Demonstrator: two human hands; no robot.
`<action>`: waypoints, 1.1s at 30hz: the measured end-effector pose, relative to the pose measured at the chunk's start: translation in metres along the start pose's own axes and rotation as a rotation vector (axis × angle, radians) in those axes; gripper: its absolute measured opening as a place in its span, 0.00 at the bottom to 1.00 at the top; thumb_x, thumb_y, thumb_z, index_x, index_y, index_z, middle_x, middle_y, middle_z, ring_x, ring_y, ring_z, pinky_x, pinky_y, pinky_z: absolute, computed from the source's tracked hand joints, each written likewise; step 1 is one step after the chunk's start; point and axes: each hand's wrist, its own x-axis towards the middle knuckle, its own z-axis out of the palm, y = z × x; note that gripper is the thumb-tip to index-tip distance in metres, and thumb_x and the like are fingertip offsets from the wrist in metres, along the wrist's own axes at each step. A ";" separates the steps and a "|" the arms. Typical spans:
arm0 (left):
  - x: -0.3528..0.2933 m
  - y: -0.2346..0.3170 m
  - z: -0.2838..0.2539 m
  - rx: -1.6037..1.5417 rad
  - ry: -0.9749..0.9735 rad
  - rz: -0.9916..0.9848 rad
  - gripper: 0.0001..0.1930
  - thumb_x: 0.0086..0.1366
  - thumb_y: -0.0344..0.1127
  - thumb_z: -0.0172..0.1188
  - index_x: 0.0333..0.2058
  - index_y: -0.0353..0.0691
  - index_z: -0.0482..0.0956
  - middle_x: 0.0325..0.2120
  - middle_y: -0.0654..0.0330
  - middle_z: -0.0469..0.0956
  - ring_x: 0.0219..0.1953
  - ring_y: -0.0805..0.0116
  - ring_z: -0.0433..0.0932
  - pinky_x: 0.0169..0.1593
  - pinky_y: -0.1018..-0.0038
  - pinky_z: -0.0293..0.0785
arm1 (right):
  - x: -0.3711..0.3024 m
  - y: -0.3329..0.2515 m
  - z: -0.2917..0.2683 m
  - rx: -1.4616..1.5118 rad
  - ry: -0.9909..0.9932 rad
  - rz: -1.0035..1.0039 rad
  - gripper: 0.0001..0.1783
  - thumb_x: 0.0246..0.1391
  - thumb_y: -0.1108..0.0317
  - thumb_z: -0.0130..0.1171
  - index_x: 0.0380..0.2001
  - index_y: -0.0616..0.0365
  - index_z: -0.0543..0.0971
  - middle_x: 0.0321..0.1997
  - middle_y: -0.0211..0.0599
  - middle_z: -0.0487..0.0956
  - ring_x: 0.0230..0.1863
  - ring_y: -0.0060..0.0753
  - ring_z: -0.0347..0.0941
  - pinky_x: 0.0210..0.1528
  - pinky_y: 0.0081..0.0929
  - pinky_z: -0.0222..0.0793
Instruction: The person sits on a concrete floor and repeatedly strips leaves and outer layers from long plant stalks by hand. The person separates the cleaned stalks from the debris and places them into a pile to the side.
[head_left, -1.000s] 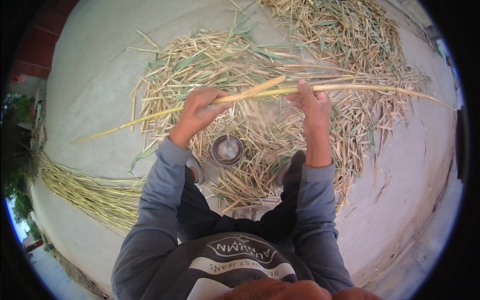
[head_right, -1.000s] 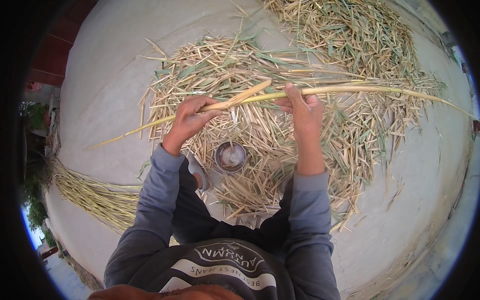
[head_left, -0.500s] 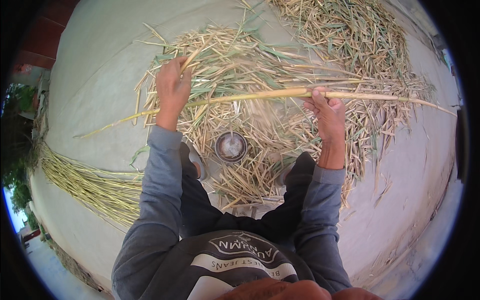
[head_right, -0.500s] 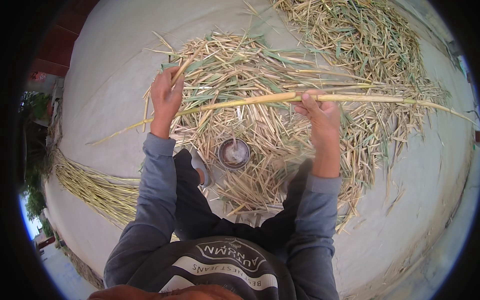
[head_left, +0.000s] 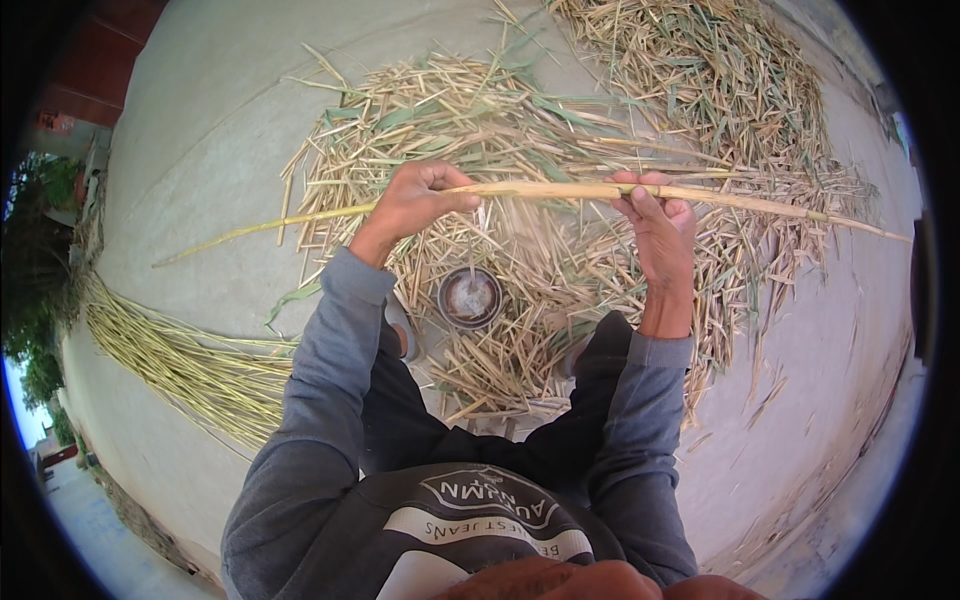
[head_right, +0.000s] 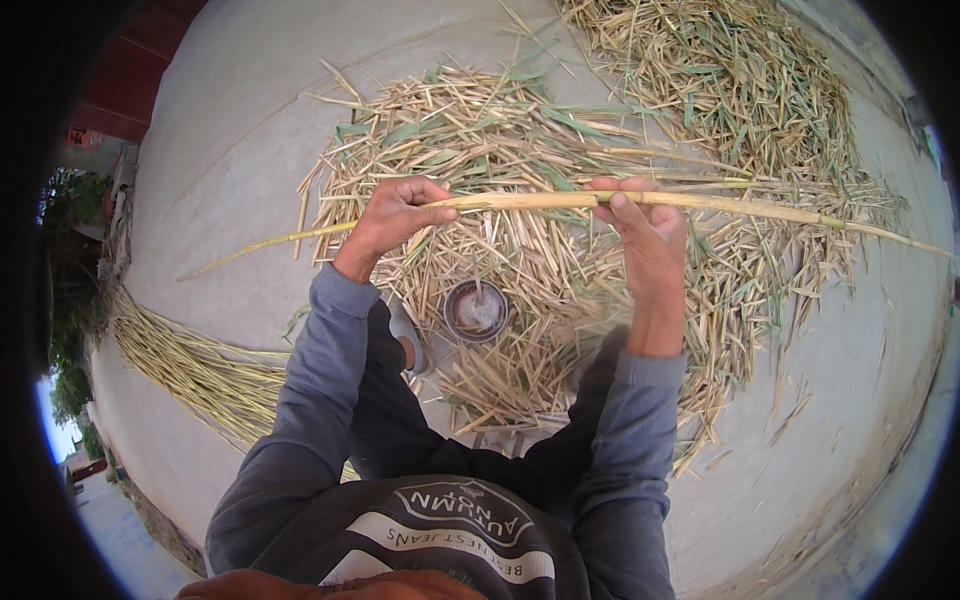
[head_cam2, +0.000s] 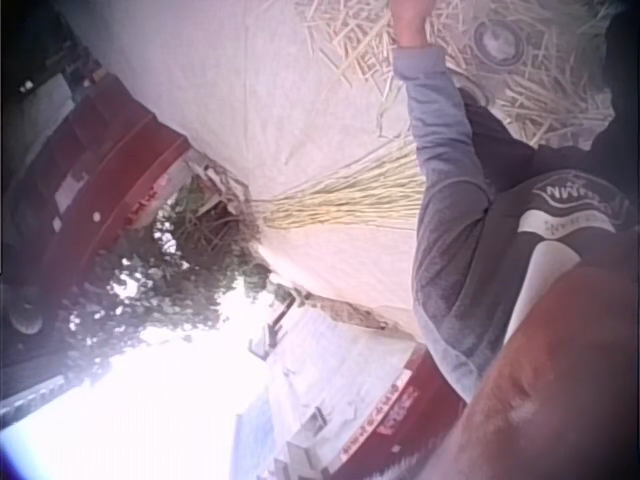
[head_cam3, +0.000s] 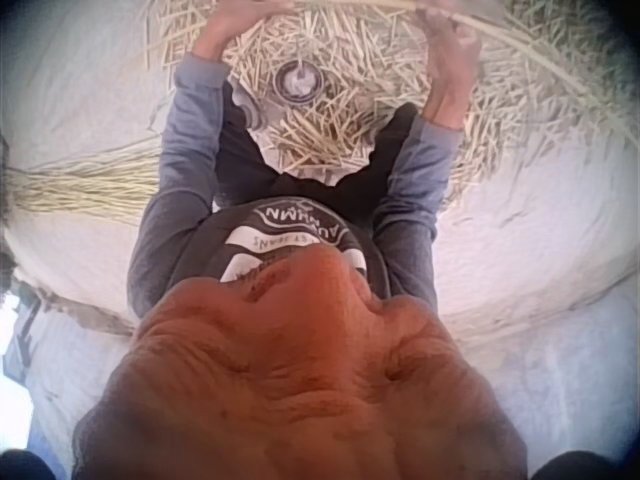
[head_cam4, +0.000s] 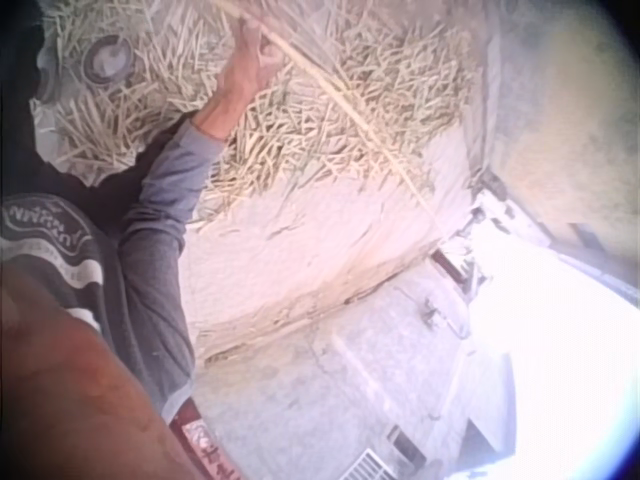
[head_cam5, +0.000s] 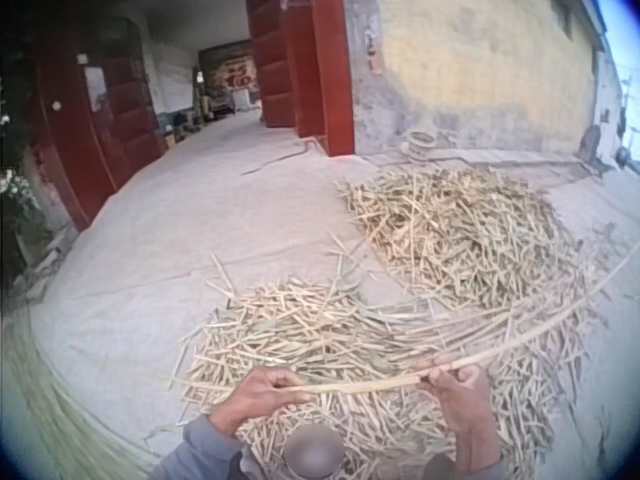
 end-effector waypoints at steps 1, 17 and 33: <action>0.002 -0.001 -0.005 -0.103 0.085 0.006 0.11 0.66 0.40 0.71 0.35 0.37 0.84 0.27 0.64 0.84 0.32 0.78 0.79 0.39 0.76 0.74 | -0.001 -0.001 -0.001 -0.008 -0.008 -0.015 0.11 0.64 0.76 0.62 0.49 0.61 0.77 0.51 0.55 0.83 0.54 0.49 0.82 0.53 0.33 0.84; 0.006 0.034 0.057 0.807 0.063 0.836 0.14 0.63 0.47 0.67 0.38 0.42 0.85 0.28 0.59 0.81 0.32 0.57 0.77 0.39 0.61 0.65 | 0.002 0.048 0.061 -0.127 -0.002 0.176 0.14 0.63 0.63 0.68 0.46 0.60 0.81 0.47 0.47 0.86 0.46 0.28 0.82 0.46 0.25 0.81; -0.001 0.021 0.029 0.673 -0.053 0.390 0.15 0.56 0.42 0.75 0.37 0.39 0.85 0.24 0.58 0.81 0.27 0.65 0.79 0.33 0.68 0.70 | 0.002 0.015 0.024 -0.111 0.093 0.074 0.13 0.66 0.64 0.64 0.45 0.63 0.79 0.46 0.50 0.85 0.45 0.36 0.85 0.45 0.26 0.81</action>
